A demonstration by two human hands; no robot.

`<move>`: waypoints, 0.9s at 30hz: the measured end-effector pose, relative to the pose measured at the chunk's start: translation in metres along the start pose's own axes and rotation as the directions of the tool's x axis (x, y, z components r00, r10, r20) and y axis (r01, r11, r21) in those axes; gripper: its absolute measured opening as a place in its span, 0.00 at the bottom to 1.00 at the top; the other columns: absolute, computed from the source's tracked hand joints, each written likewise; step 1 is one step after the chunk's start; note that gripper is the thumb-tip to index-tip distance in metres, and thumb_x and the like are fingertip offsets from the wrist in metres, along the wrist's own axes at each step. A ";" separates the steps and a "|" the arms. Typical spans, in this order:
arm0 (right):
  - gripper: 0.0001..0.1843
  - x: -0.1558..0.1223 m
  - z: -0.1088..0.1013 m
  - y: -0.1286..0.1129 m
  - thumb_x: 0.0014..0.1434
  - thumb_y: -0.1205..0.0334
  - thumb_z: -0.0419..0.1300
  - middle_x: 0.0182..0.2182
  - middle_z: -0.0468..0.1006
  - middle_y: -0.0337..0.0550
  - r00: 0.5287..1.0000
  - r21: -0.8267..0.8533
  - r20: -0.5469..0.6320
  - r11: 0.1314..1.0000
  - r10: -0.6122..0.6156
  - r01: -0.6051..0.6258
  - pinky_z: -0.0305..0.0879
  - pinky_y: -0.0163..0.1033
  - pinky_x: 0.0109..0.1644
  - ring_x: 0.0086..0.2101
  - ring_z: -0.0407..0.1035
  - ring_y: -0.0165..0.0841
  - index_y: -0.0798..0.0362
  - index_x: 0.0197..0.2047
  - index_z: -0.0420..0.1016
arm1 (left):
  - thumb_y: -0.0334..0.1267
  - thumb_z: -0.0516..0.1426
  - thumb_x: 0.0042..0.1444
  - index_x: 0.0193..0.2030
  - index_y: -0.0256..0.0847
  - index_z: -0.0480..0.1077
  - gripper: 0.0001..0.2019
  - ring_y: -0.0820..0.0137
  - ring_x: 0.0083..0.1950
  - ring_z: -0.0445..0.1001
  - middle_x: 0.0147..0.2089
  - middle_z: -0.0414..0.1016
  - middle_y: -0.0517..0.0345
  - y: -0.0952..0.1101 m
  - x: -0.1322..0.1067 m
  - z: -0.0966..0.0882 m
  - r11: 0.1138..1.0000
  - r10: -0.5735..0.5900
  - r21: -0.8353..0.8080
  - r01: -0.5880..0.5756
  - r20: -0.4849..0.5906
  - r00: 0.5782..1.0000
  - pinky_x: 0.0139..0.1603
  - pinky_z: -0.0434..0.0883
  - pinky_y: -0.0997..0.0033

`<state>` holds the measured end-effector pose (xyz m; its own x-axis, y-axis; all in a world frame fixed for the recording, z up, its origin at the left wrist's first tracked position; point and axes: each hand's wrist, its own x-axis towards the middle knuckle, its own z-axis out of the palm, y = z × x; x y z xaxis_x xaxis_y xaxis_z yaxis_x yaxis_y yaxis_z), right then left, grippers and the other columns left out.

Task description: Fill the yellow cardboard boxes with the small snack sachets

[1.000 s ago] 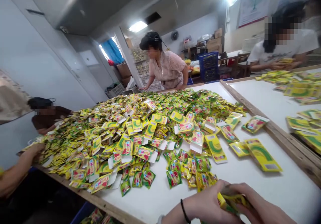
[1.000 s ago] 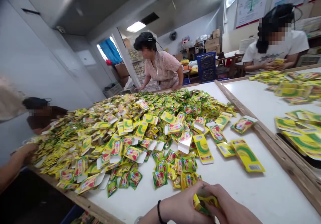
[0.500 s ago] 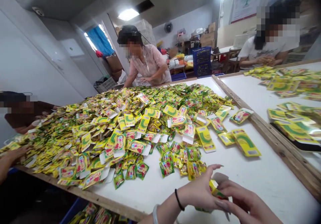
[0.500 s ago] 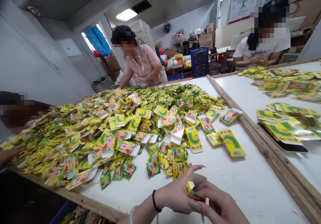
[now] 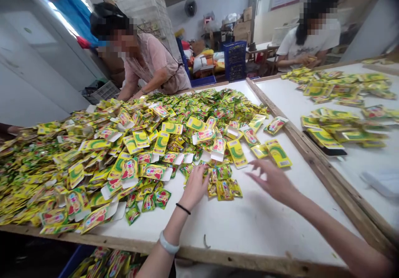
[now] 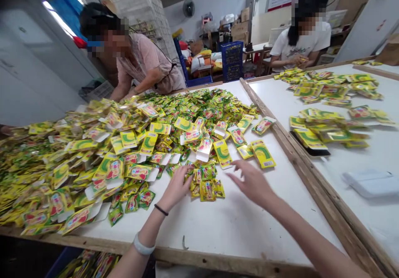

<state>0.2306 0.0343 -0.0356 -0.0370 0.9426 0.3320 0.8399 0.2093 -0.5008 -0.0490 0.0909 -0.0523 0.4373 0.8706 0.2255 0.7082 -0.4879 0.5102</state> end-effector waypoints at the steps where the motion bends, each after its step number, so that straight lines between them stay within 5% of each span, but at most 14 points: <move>1: 0.18 0.000 0.018 -0.008 0.59 0.50 0.55 0.40 0.73 0.46 0.990 0.067 0.142 0.998 -0.001 -0.009 0.66 0.37 0.38 0.34 0.70 0.33 0.50 0.49 0.66 | 0.36 0.50 0.59 0.49 0.41 0.64 0.12 0.60 0.53 0.65 0.49 0.68 0.49 -0.002 0.002 0.000 1.000 0.010 0.000 -0.010 0.015 1.000 0.55 0.62 0.52; 4: 0.15 -0.001 0.052 -0.021 0.52 0.55 0.61 0.43 0.70 0.48 0.925 0.131 0.379 0.987 0.033 -0.089 0.63 0.40 0.42 0.42 0.67 0.39 0.51 0.42 0.68 | 0.38 0.51 0.60 0.51 0.43 0.65 0.13 0.60 0.54 0.63 0.51 0.68 0.50 0.002 0.008 0.001 0.999 0.049 0.008 -0.049 0.032 0.998 0.55 0.62 0.54; 6: 0.12 -0.005 0.057 -0.021 0.47 0.61 0.64 0.37 0.71 0.45 0.904 0.139 0.425 0.983 0.049 -0.118 0.61 0.37 0.37 0.37 0.67 0.37 0.52 0.35 0.67 | 0.39 0.50 0.61 0.51 0.44 0.65 0.12 0.61 0.55 0.62 0.50 0.67 0.51 0.010 0.014 0.004 0.997 0.080 0.011 -0.081 0.027 0.996 0.55 0.61 0.55; 10: 0.10 -0.016 0.048 -0.017 0.48 0.67 0.60 0.26 0.71 0.36 0.893 0.196 0.448 0.969 0.049 -0.152 0.54 0.33 0.27 0.25 0.63 0.30 0.51 0.33 0.62 | 0.41 0.57 0.54 0.50 0.42 0.65 0.17 0.58 0.53 0.62 0.48 0.67 0.51 0.025 0.028 0.018 0.996 0.051 -0.069 -0.049 0.024 0.998 0.55 0.60 0.54; 15: 0.08 -0.027 0.029 -0.009 0.53 0.63 0.58 0.26 0.71 0.37 0.921 0.219 0.358 0.945 0.154 -0.243 0.59 0.36 0.30 0.27 0.64 0.31 0.50 0.32 0.58 | 0.36 0.63 0.46 0.38 0.39 0.69 0.12 0.58 0.49 0.65 0.43 0.70 0.53 0.028 0.035 0.032 0.967 -0.038 -0.250 0.043 0.025 0.999 0.53 0.62 0.54; 18: 0.14 -0.030 0.019 -0.014 0.55 0.54 0.58 0.24 0.70 0.35 0.919 0.490 0.303 0.786 0.252 -0.377 0.63 0.37 0.27 0.23 0.66 0.30 0.50 0.32 0.56 | 0.38 0.58 0.52 0.40 0.39 0.69 0.09 0.64 0.41 0.71 0.41 0.73 0.53 0.031 0.030 0.030 0.907 -0.088 -0.409 0.101 0.052 0.995 0.44 0.68 0.62; 22: 0.21 -0.025 0.017 -0.043 0.48 0.50 0.65 0.26 0.72 0.35 0.912 0.873 0.270 0.321 0.310 -0.367 0.70 0.40 0.28 0.22 0.70 0.30 0.50 0.31 0.56 | 0.43 0.54 0.56 0.40 0.35 0.70 0.13 0.68 0.32 0.74 0.34 0.76 0.52 0.044 0.019 0.024 0.778 -0.140 -0.593 0.207 0.157 0.978 0.31 0.72 0.69; 24: 0.22 -0.022 0.023 -0.055 0.47 0.51 0.67 0.25 0.71 0.34 0.925 0.896 0.241 0.298 0.294 -0.329 0.71 0.40 0.28 0.22 0.70 0.30 0.50 0.31 0.57 | 0.45 0.52 0.57 0.41 0.34 0.70 0.15 0.69 0.29 0.74 0.33 0.76 0.52 0.052 0.014 0.018 0.723 -0.146 -0.646 0.243 0.201 0.969 0.27 0.72 0.70; 27: 0.18 -0.020 0.031 -0.061 0.51 0.51 0.64 0.24 0.68 0.34 0.943 0.845 0.192 0.443 0.273 -0.301 0.69 0.37 0.24 0.21 0.66 0.27 0.51 0.32 0.59 | 0.48 0.51 0.58 0.43 0.33 0.71 0.19 0.69 0.28 0.74 0.33 0.77 0.52 0.059 0.009 0.011 0.669 -0.137 -0.694 0.266 0.237 0.962 0.27 0.73 0.69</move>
<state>0.1633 0.0111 -0.0364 0.0902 0.9957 0.0224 -0.0747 0.0292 -0.9968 0.0028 0.0688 -0.0290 0.4548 0.8892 -0.0497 0.2061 -0.0508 0.9772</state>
